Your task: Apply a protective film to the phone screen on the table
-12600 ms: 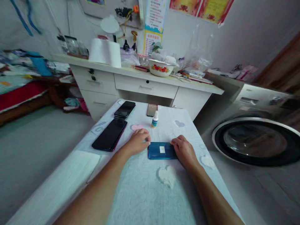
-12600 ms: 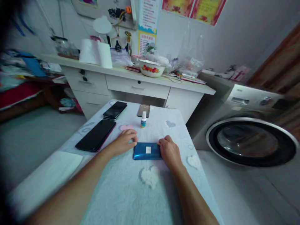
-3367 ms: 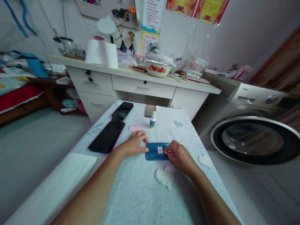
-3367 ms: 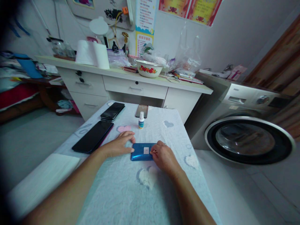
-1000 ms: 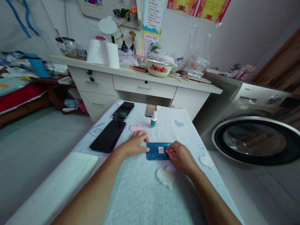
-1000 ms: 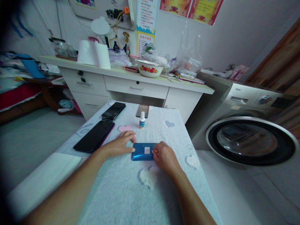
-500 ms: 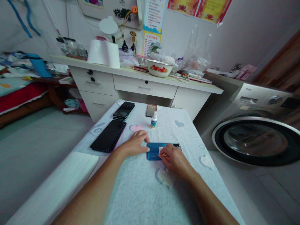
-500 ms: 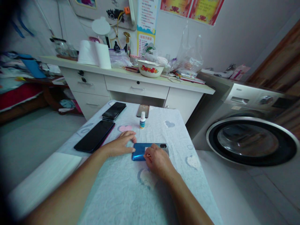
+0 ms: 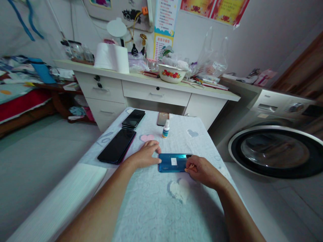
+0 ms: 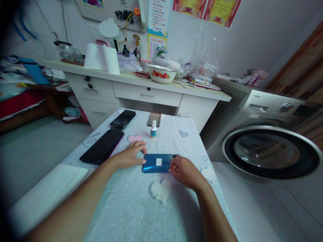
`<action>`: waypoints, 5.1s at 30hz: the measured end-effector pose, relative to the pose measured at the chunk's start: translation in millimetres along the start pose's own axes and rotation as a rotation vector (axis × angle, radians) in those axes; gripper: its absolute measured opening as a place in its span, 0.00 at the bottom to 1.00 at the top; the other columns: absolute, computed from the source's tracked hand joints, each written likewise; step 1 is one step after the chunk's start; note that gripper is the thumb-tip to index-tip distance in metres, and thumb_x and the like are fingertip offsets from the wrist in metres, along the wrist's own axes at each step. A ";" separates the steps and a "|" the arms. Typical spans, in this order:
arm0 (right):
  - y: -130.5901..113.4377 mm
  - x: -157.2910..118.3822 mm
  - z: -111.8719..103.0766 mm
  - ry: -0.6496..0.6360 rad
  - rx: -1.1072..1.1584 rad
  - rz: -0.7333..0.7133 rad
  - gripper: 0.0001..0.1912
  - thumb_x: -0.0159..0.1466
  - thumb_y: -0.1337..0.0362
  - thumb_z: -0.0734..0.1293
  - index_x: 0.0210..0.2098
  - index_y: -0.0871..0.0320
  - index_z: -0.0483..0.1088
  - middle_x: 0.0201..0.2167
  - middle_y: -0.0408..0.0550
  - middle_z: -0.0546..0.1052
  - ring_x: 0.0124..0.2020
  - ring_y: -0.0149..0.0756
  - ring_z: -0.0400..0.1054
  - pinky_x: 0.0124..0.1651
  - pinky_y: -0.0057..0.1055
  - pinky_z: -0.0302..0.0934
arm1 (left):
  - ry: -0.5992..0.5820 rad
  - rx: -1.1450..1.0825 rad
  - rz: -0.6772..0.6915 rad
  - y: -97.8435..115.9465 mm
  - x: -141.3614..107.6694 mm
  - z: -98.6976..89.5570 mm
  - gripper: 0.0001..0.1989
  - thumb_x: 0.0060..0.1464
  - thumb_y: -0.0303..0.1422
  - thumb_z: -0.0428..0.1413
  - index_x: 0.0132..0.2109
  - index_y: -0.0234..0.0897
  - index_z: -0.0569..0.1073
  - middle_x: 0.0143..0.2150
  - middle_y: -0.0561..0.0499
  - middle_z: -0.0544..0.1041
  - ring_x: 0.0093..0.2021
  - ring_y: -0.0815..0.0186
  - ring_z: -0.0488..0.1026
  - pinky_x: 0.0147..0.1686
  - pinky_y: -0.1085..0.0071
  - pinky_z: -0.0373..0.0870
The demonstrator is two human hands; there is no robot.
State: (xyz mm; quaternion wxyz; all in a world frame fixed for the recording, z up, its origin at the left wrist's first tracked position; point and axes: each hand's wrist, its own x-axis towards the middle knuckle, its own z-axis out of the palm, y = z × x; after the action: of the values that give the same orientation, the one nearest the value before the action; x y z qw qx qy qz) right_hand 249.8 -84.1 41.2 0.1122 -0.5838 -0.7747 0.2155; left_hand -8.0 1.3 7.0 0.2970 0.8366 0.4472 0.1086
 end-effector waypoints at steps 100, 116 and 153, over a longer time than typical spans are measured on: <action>-61.1 80.4 45.9 0.163 -0.162 0.032 0.10 0.66 0.66 0.60 0.38 0.55 0.75 0.37 0.48 0.71 0.38 0.32 0.68 0.40 0.25 0.55 | 0.030 -0.051 0.023 -13.5 1.4 -1.7 0.07 0.52 0.30 0.53 0.40 0.39 0.69 0.59 0.47 0.61 0.65 0.60 0.53 0.65 0.63 0.51; -61.2 62.6 38.2 -0.036 -0.049 -0.244 0.08 0.62 0.71 0.64 0.30 0.58 0.74 0.31 0.44 0.70 0.33 0.28 0.65 0.37 0.23 0.53 | 0.065 -0.080 -0.004 -9.6 1.2 -0.4 0.07 0.51 0.28 0.51 0.38 0.39 0.71 0.58 0.46 0.63 0.65 0.61 0.54 0.64 0.63 0.52; -59.3 59.5 29.6 0.058 -0.097 -0.038 0.07 0.64 0.65 0.64 0.36 0.57 0.75 0.34 0.47 0.72 0.36 0.32 0.67 0.37 0.25 0.54 | 0.080 -0.047 -0.006 -3.6 -2.2 1.0 0.07 0.49 0.34 0.56 0.38 0.39 0.71 0.57 0.46 0.63 0.65 0.58 0.54 0.63 0.62 0.53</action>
State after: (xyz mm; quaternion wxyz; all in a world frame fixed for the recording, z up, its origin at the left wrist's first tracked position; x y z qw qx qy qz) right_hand 169.0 -46.9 38.0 0.1102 -0.5796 -0.7917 0.1584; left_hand -11.3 0.7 4.3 0.2986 0.8232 0.4584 0.1515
